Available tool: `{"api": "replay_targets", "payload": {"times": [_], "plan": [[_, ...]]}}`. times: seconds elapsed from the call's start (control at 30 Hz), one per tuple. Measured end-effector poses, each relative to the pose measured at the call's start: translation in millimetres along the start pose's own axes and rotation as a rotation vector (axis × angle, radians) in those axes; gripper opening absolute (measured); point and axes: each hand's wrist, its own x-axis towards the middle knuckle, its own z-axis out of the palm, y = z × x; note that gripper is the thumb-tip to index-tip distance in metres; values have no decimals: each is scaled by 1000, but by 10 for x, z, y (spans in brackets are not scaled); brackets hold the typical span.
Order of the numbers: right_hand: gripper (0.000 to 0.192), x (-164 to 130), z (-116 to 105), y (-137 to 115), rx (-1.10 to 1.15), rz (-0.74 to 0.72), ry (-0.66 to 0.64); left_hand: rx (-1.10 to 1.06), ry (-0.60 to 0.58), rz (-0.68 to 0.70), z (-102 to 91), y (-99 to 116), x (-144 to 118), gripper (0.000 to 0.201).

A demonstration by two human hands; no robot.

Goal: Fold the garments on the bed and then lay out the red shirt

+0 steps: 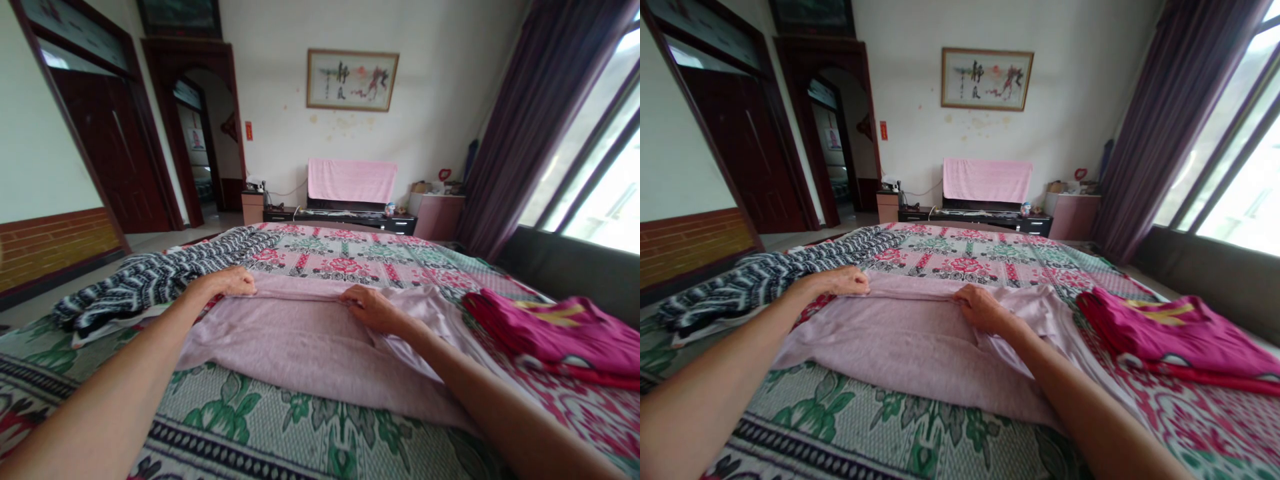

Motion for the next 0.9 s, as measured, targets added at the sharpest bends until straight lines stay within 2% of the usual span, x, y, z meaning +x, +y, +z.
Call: {"api": "replay_targets", "payload": {"times": [0.1,0.3,0.63,0.9], "plan": [[32,13,11,8,12,68,26,63,-58,25,3,36,6,25],[26,35,46,-7,-79,122,74,86,-72,60,-17,53,7,25],[25,35,35,-52,-126,118,68,23,-101,51,-26,11,5,22],[23,81,73,-113,-165,210,52,57,-128,40,-36,54,-18,22]]}}
